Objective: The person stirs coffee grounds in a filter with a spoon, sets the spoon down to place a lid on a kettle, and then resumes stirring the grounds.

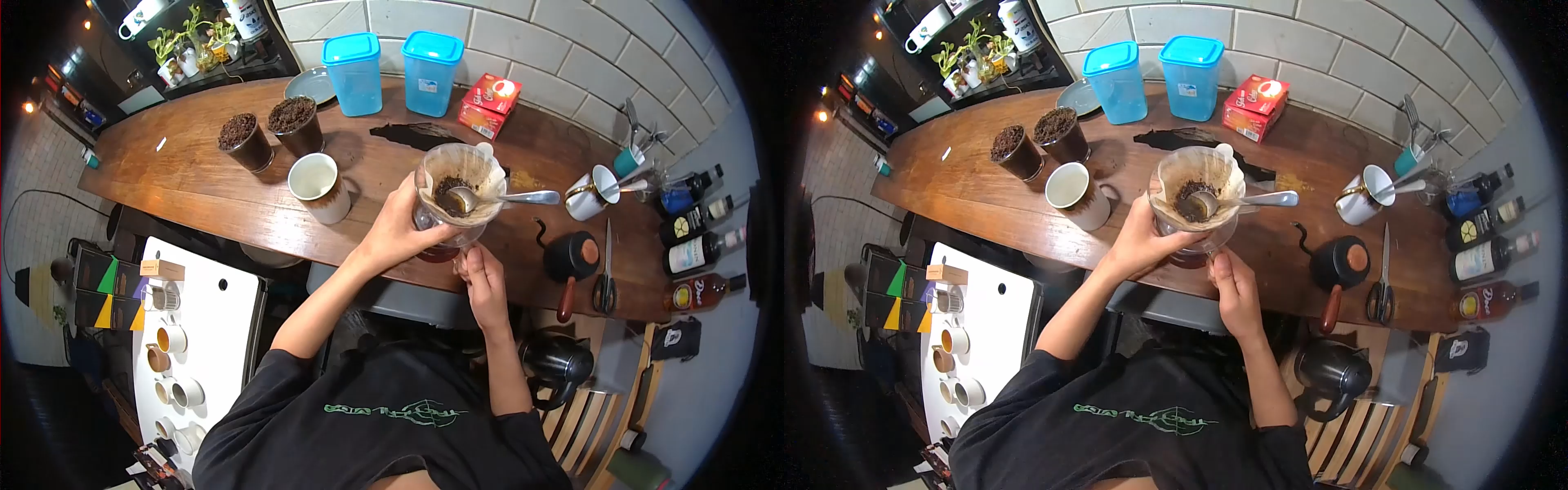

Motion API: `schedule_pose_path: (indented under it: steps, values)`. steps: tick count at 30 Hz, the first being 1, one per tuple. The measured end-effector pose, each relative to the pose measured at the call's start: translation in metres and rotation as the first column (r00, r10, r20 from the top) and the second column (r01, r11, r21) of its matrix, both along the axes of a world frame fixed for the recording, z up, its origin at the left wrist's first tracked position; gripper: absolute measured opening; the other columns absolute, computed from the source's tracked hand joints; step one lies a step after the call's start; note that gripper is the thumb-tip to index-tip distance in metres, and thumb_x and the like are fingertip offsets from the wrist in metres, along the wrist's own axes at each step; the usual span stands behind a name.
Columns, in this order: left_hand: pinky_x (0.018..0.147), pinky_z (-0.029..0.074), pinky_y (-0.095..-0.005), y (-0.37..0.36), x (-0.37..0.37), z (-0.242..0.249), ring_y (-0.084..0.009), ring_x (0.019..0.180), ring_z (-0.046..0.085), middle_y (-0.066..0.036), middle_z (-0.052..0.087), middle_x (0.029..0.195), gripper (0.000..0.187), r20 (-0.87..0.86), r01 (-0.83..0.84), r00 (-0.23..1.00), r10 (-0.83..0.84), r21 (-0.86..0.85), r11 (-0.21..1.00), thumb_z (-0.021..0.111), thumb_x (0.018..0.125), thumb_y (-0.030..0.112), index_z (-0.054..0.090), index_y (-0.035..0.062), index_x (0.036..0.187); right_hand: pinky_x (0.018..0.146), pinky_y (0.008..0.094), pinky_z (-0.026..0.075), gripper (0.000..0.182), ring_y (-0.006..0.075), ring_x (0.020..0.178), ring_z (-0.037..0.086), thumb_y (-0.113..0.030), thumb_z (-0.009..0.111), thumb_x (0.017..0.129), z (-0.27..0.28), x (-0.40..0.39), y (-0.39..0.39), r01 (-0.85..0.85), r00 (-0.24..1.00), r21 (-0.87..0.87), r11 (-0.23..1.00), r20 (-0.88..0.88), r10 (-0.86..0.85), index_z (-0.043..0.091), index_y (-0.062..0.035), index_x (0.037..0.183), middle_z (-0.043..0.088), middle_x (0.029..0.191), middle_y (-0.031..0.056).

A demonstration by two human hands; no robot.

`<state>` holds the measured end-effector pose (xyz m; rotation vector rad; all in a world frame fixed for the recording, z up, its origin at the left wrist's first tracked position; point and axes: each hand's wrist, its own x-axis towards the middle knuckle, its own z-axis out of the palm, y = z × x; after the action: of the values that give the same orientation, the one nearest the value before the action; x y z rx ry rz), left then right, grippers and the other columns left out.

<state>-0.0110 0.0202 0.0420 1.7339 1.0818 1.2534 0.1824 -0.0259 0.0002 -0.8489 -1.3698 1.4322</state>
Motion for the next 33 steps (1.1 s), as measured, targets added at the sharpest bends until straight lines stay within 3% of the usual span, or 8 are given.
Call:
schedule_pose_path:
  steps: [3,5,9,12,16,20,25,33]
  values:
    - [0.103,0.046,-0.0417,0.002,-0.001,-0.005,-0.0321,0.120,0.059,-0.018,0.059,0.129,0.074,0.023,0.016,1.000,-0.015,-0.052,0.999,0.082,0.074,0.021,0.049,-0.0007,0.137,0.064,0.0251,0.032,0.035,0.0080,0.070,0.034,-0.030,0.040,0.110,0.005,-0.005,0.002,-0.013,1.000,0.011,1.000,-0.006,0.013,0.050,-0.0044,0.088,0.040,0.077,-0.0036]
    - [0.106,0.043,-0.0431,0.003,0.000,-0.011,-0.0346,0.124,0.056,-0.020,0.055,0.133,0.080,-0.003,-0.040,0.999,0.041,0.141,0.989,0.082,0.074,0.024,0.047,-0.0017,0.140,0.068,0.0264,0.037,0.034,0.0106,0.073,0.042,-0.029,0.041,0.110,0.004,-0.002,0.003,-0.036,0.999,0.021,0.999,0.005,0.036,0.052,-0.0024,0.091,0.046,0.077,-0.0008]
    - [0.109,0.039,-0.0453,0.007,0.000,-0.018,-0.0378,0.130,0.049,-0.022,0.048,0.138,0.086,0.047,-0.073,0.997,0.063,0.271,0.960,0.082,0.073,0.028,0.043,-0.0043,0.143,0.083,0.0339,0.047,0.025,0.0224,0.088,0.062,-0.022,0.049,0.106,0.032,-0.003,-0.008,0.116,0.951,0.078,0.990,0.278,-0.133,0.059,0.0004,0.103,0.062,0.090,0.0103]
    - [0.110,0.038,-0.0464,0.005,0.001,-0.018,-0.0388,0.132,0.047,-0.024,0.047,0.140,0.089,0.072,-0.052,0.997,0.035,0.241,0.969,0.083,0.072,0.031,0.042,-0.0046,0.143,0.086,0.0390,0.049,0.021,0.0327,0.095,0.064,-0.016,0.056,0.101,0.061,-0.003,-0.025,0.251,0.749,0.405,0.879,0.494,-0.441,0.058,0.0013,0.113,0.061,0.103,0.0178]
    - [0.113,0.036,-0.0472,0.005,-0.001,-0.022,-0.0391,0.135,0.043,-0.023,0.041,0.145,0.094,0.122,-0.071,0.992,0.043,0.238,0.969,0.085,0.071,0.035,0.040,-0.0008,0.144,0.084,0.0365,0.048,0.022,0.0249,0.089,0.062,-0.015,0.057,0.101,0.096,0.003,-0.031,0.413,0.626,0.383,0.826,0.540,-0.563,0.059,-0.0006,0.118,0.061,0.098,0.0129]
    - [0.113,0.035,-0.0480,-0.001,-0.001,-0.031,-0.0395,0.138,0.039,-0.022,0.037,0.148,0.097,0.116,-0.039,0.993,0.011,0.246,0.969,0.088,0.071,0.034,0.036,0.0025,0.146,0.077,0.0239,0.045,0.039,0.0088,0.083,0.054,-0.022,0.052,0.106,0.115,0.007,-0.011,0.438,0.880,0.168,0.883,0.120,-0.460,0.048,0.0026,0.137,0.060,0.092,0.0047]
    - [0.113,0.035,-0.0483,0.000,-0.007,-0.035,-0.0393,0.139,0.039,-0.022,0.038,0.149,0.094,0.092,-0.028,0.996,0.004,0.261,0.965,0.088,0.071,0.031,0.038,0.0027,0.145,0.072,0.0207,0.041,0.035,0.0066,0.082,0.050,-0.023,0.055,0.105,0.129,0.002,0.014,0.391,0.902,0.110,0.914,0.154,-0.404,0.057,0.0025,0.129,0.059,0.096,0.0018]
    - [0.115,0.032,-0.0492,-0.003,-0.006,-0.039,-0.0393,0.139,0.040,-0.022,0.040,0.149,0.097,0.047,-0.008,0.999,0.000,0.177,0.984,0.088,0.069,0.040,0.040,0.0008,0.144,0.072,0.0292,0.048,0.010,0.0199,0.081,0.063,-0.006,0.061,0.097,0.156,-0.007,0.017,0.253,0.756,0.560,0.789,0.394,-0.523,0.066,0.0026,0.097,0.065,0.090,0.0114]
